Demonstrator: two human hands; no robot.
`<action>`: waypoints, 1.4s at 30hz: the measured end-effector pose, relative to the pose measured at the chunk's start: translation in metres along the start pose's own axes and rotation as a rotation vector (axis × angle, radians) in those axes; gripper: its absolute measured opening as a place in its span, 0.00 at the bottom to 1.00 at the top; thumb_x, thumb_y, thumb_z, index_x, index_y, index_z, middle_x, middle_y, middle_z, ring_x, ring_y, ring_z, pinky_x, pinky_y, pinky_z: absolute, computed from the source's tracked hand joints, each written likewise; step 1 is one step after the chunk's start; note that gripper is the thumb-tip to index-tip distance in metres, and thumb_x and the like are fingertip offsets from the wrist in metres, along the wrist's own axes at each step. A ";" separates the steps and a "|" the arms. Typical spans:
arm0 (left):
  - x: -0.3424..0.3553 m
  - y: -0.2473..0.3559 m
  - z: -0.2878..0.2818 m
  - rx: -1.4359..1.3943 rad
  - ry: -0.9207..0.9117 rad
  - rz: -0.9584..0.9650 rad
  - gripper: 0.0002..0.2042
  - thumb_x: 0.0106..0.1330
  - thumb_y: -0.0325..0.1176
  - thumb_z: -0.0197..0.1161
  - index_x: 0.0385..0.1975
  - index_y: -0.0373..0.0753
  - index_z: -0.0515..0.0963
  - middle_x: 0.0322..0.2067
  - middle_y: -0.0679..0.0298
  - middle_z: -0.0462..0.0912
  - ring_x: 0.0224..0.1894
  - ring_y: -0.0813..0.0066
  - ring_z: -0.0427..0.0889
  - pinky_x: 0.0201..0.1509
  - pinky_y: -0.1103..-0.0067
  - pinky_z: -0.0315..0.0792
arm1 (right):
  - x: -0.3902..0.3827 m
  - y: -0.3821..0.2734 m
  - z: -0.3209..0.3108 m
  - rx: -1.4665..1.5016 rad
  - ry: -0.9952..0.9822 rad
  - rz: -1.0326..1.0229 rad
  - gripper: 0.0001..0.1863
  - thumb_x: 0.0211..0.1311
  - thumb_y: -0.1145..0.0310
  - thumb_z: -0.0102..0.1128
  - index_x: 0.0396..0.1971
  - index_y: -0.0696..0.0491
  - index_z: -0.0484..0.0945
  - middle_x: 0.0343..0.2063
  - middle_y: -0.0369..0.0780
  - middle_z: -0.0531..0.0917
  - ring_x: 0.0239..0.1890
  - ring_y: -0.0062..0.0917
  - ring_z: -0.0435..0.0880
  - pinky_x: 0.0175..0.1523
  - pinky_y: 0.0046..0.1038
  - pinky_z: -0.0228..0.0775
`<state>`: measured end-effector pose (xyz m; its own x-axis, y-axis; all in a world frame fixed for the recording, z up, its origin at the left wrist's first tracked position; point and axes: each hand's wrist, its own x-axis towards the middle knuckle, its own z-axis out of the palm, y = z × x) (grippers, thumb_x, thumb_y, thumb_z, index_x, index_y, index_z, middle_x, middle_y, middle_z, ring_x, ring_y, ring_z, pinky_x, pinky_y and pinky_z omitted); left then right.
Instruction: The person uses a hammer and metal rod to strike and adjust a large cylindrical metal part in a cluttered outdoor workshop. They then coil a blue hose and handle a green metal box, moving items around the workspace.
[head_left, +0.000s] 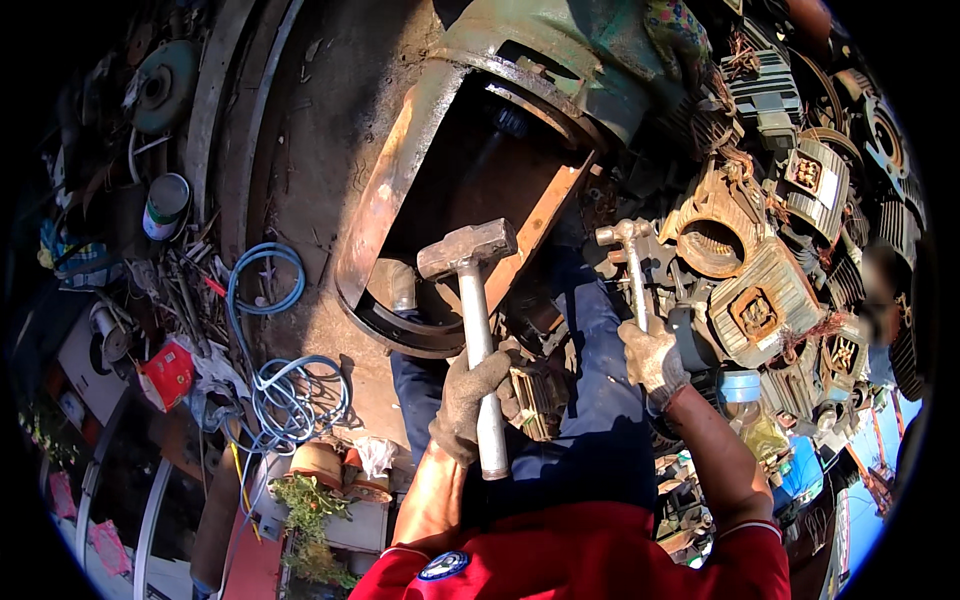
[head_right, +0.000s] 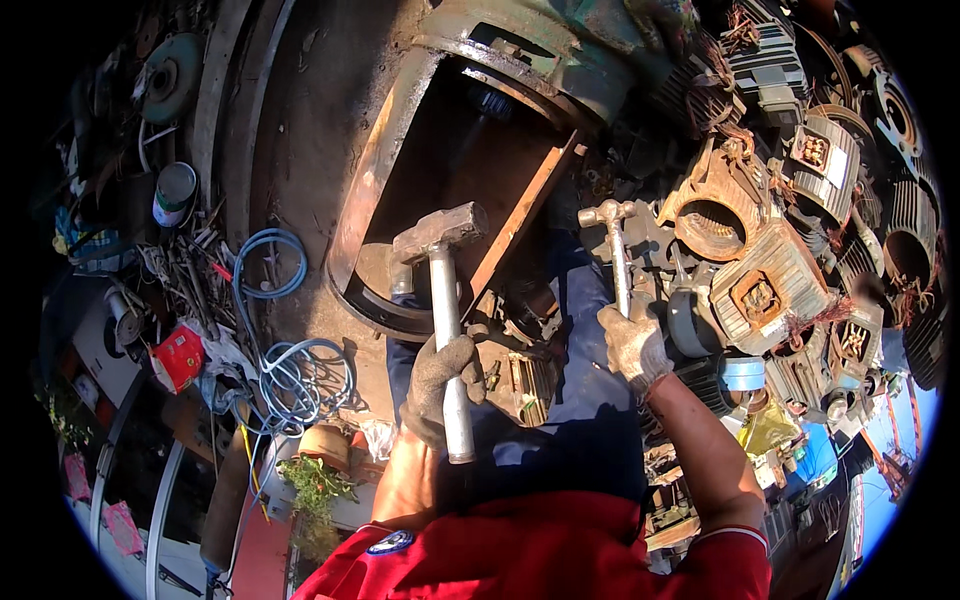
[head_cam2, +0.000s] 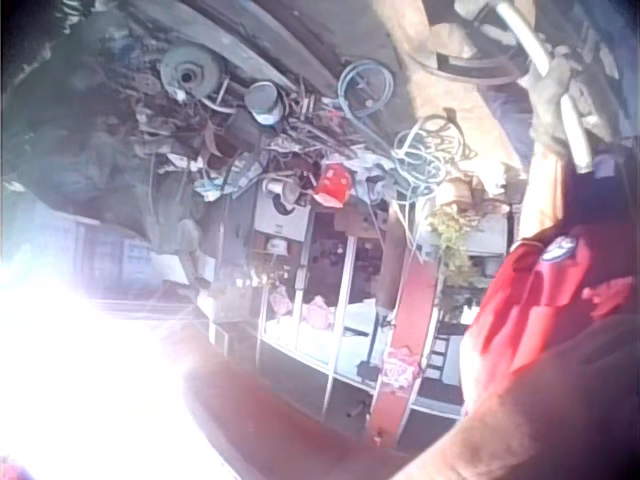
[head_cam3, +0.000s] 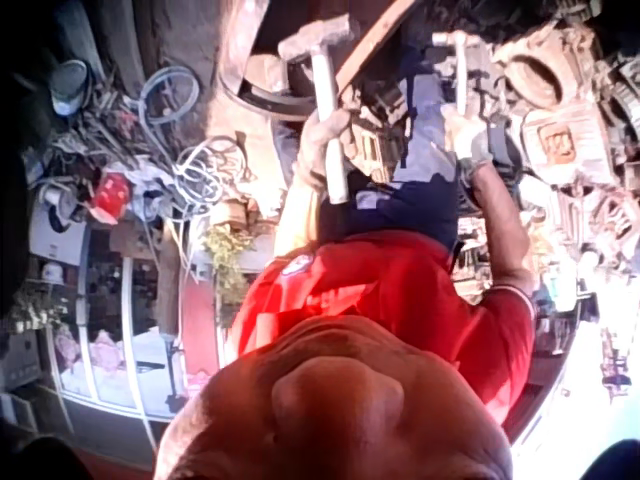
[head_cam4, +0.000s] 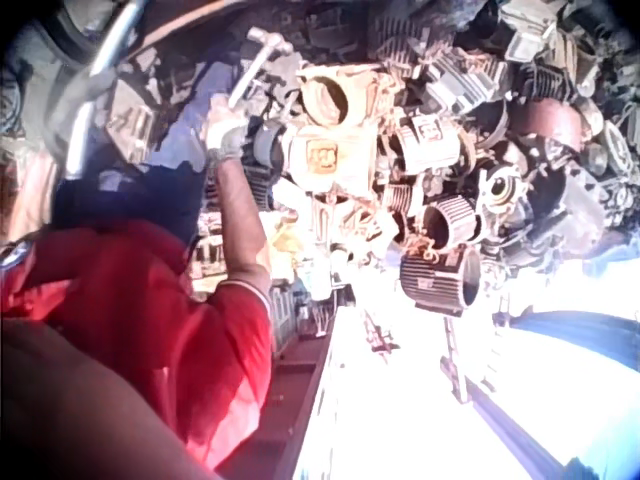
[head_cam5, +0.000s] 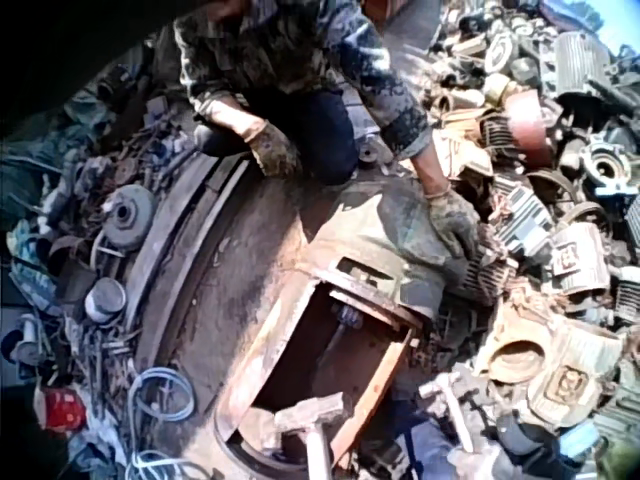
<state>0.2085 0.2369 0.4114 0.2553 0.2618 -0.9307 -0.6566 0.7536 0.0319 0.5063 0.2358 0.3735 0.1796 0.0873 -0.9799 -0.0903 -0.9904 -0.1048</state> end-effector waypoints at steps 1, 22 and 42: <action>-0.009 0.004 -0.006 0.010 -0.052 -0.034 0.22 0.68 0.37 0.66 0.54 0.28 0.72 0.20 0.65 0.75 0.17 0.75 0.77 0.21 0.81 0.76 | 0.015 0.028 -0.034 0.290 -0.196 0.110 0.12 0.71 0.57 0.58 0.29 0.46 0.72 0.13 0.28 0.65 0.08 0.18 0.63 0.12 0.27 0.55; -0.161 0.125 -0.336 0.361 0.304 -0.003 0.13 0.75 0.40 0.59 0.49 0.36 0.75 0.24 0.76 0.71 0.22 0.84 0.71 0.22 0.84 0.68 | -0.115 0.290 0.108 0.246 0.209 -0.126 0.08 0.67 0.63 0.65 0.35 0.50 0.77 0.17 0.29 0.71 0.10 0.14 0.67 0.12 0.23 0.57; -0.183 -0.089 -0.259 0.868 0.326 -0.399 0.26 0.69 0.41 0.67 0.57 0.24 0.73 0.21 0.67 0.73 0.19 0.76 0.73 0.23 0.80 0.70 | -0.061 0.552 0.161 0.925 0.007 0.111 0.09 0.72 0.65 0.63 0.44 0.53 0.79 0.19 0.31 0.76 0.13 0.14 0.71 0.16 0.19 0.59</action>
<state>0.0366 -0.0340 0.4846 0.0515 -0.1856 -0.9813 0.2112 0.9624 -0.1709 0.2878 -0.2987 0.3476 0.1289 -0.0061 -0.9916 -0.8516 -0.5131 -0.1076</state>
